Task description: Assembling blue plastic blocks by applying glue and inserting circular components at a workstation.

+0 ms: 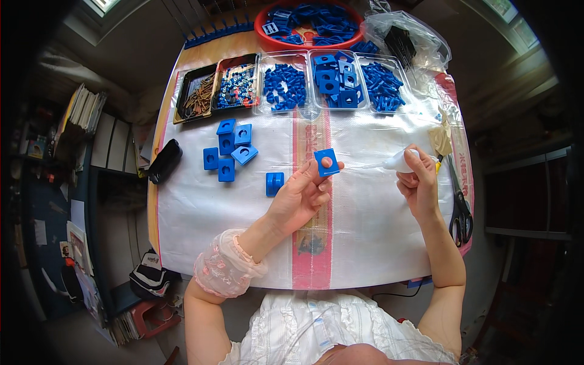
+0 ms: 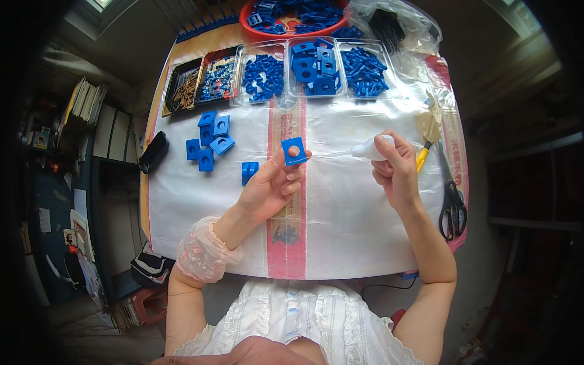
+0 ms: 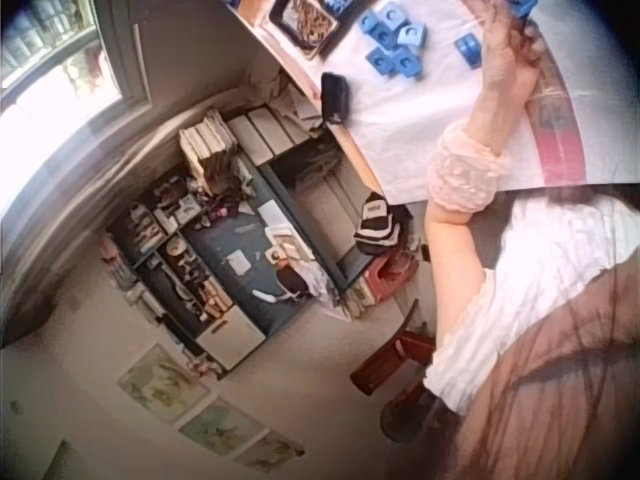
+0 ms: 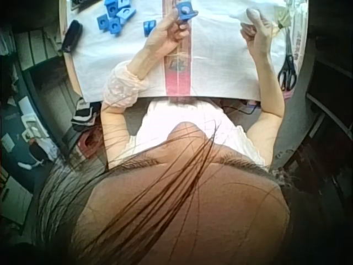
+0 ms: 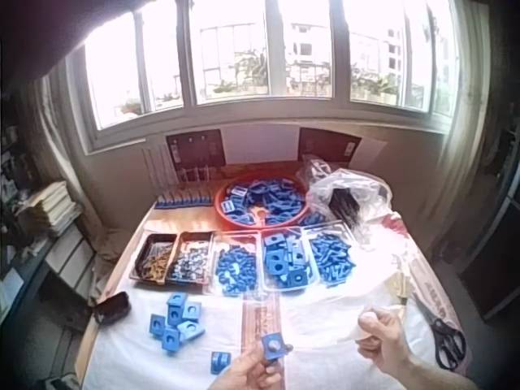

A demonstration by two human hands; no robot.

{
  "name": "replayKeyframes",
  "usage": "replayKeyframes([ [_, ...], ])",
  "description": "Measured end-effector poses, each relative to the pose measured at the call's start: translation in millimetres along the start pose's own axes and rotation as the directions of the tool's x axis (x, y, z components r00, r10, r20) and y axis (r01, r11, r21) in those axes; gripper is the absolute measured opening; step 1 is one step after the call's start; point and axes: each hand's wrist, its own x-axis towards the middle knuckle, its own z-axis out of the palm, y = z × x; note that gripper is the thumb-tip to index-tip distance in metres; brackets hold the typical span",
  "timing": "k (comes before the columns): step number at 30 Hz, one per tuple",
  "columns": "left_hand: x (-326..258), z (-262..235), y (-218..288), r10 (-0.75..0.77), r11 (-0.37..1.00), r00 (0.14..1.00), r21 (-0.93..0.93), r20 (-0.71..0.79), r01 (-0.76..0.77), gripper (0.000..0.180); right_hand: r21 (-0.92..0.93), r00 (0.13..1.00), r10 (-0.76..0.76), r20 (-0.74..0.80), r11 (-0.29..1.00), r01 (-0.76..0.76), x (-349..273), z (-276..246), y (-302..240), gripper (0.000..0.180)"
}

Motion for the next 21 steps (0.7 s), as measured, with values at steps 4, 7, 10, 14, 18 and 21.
replayKeyframes([
  [4, 0.5, 0.8, -0.8, -0.002, 1.0, 1.0, 0.001, 0.002, 0.002, 0.035, -0.054, 1.0, -0.006, -0.001, 0.999, 0.006, -2.8, 5.1, -1.3, 0.016],
  [7, 0.6, 0.5, -0.3, -0.003, 1.0, 1.0, 0.004, 0.008, 0.003, 0.035, -0.082, 1.0, -0.006, -0.012, 0.997, 0.005, -2.3, 5.0, -0.4, 0.017],
  [10, 0.3, 1.8, -0.8, -0.004, 1.0, 1.0, -0.002, -0.004, 0.004, 0.035, -0.091, 1.0, -0.01, -0.018, 0.996, 0.009, -1.9, 4.8, 0.2, 0.018],
  [14, -0.1, 2.1, -0.4, -0.005, 1.0, 1.0, -0.001, -0.004, 0.005, 0.035, -0.103, 1.0, -0.012, -0.016, 0.995, 0.01, -2.0, 5.1, 0.3, 0.019],
  [18, 0.4, -0.1, -1.1, -0.006, 1.0, 1.0, -0.011, 0.013, 0.006, 0.034, -0.095, 1.0, -0.015, -0.006, 0.995, 0.015, -1.3, 3.7, 1.0, 0.02],
  [21, 0.3, 0.3, -0.9, -0.007, 1.0, 1.0, -0.01, 0.011, 0.007, 0.034, -0.093, 1.0, -0.017, -0.007, 0.996, 0.016, -1.3, 3.9, 0.4, 0.02],
])
